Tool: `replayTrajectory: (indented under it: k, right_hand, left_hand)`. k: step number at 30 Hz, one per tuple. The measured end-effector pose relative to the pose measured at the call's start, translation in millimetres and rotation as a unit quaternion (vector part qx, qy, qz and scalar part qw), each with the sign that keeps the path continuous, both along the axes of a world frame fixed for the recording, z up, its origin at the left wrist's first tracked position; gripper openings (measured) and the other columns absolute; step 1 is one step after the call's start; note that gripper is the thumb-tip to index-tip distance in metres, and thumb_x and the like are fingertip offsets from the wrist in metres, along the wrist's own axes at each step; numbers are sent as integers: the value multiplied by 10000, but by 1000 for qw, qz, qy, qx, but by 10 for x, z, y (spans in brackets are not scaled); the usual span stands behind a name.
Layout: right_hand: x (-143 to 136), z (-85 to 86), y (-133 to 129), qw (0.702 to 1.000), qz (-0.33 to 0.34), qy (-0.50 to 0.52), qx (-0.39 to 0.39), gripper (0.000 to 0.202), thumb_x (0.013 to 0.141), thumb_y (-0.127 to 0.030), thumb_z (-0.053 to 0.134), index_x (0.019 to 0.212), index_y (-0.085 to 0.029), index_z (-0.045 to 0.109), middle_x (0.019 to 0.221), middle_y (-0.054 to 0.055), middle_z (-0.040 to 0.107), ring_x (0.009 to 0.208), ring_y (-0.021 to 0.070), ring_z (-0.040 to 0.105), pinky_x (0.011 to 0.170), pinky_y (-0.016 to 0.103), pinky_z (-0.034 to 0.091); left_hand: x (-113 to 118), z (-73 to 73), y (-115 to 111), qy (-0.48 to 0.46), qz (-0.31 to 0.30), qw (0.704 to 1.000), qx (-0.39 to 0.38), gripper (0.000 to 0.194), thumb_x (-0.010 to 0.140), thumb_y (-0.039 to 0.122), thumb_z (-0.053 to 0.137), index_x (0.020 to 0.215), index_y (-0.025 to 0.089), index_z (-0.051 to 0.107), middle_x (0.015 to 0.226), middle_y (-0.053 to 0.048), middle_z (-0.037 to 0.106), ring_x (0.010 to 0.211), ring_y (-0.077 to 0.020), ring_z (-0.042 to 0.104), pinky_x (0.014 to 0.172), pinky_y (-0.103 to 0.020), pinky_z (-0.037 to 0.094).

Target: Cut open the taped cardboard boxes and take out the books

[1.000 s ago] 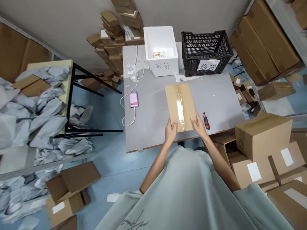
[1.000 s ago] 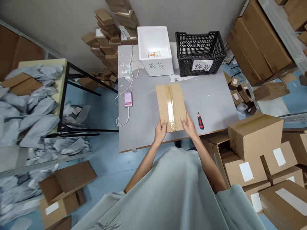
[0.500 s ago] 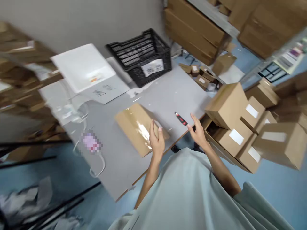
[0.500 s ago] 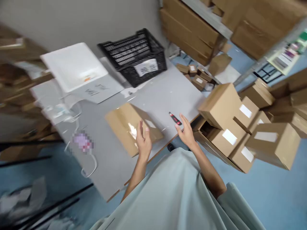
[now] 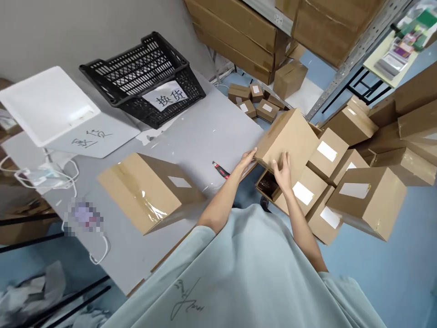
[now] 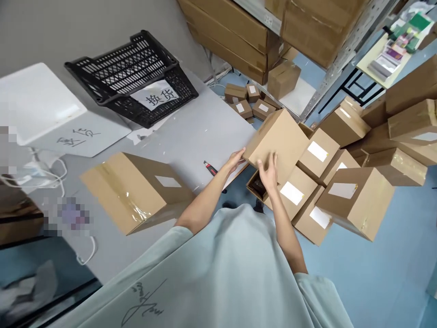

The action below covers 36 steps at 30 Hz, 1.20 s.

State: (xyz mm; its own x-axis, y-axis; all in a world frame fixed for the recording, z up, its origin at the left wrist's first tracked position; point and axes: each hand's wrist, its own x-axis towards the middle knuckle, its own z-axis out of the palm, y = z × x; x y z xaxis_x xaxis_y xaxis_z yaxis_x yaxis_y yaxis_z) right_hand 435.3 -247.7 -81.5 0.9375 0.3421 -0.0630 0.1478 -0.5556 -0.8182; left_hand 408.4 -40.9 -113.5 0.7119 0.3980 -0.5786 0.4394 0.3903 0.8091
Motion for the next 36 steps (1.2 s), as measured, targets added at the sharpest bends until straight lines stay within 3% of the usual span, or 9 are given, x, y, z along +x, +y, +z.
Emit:
replayTrajectory:
  k: [4,7,12,15,17,19,24,31,36]
  right_hand:
    - [-43,110,-87,1000,-5,0,15,1100,1050,-877,490,1859,-159,289,1958,188,143,1838,348,95,1462,619,199]
    - [-187,363,-246,998,-7,-9,61,994,1096,-780,525,1876,-225,255,1962,145,158,1837,352,111,1468,640,188]
    - [-382,859,-155,978,154,-51,132,864,1137,-606,578,1883,-339,235,1961,60,186,1830,370,144,1467,679,200]
    - [-388,875,289,951,261,-39,162,801,1132,-593,571,1855,-331,346,1912,77,323,1793,387,275,1456,651,268]
    - [-392,717,730,935,305,8,180,723,1127,-583,563,1795,-315,488,1821,98,462,1725,355,416,1442,575,333]
    - [-438,488,1215,925,325,66,183,672,1109,-578,564,1713,-287,614,1708,112,576,1645,314,519,1409,506,391]
    - [-737,17,2097,912,341,160,159,733,1011,-618,589,1570,-170,743,1638,154,668,1614,320,537,1422,515,355]
    - [-1173,-231,2284,927,299,182,130,689,949,-607,629,1457,-178,810,1608,157,721,1567,329,593,1394,548,375]
    - [-1443,-274,2258,934,298,165,104,735,973,-686,625,1455,-162,811,1586,189,734,1552,344,620,1383,580,390]
  left_hand:
    - [-119,116,-81,-74,8,995,-68,630,840,700,928,1155,172,791,1151,-131,837,1202,-297,777,1137,-480,606]
    - [-396,336,-123,-139,2,988,-63,684,783,691,982,1181,164,807,1232,-134,835,1217,-308,777,1147,-483,617]
    - [-1274,886,-181,-154,125,976,85,766,939,787,805,1425,195,778,1426,-116,804,1390,-360,732,1205,-536,622]
    - [-1849,1082,-200,-134,238,946,176,772,1005,804,708,1540,247,732,1563,-85,752,1520,-359,668,1251,-519,604]
    - [-2143,1059,-160,-118,305,920,217,756,1048,776,666,1604,265,690,1649,-76,700,1583,-351,623,1290,-521,573]
    - [-2355,929,-56,-100,358,896,245,736,1082,724,645,1641,244,656,1696,-94,660,1619,-346,590,1338,-533,521]
    - [-2688,519,337,-53,409,869,274,702,1133,597,599,1669,143,601,1727,-173,614,1639,-326,573,1401,-497,435]
    - [-3035,213,618,17,396,890,226,684,1149,566,578,1716,183,551,1751,-171,586,1718,-352,458,1456,-577,314]
    - [-3213,285,590,24,363,891,271,708,1154,438,541,1802,183,414,1872,-147,409,1781,-301,328,1490,-509,233]
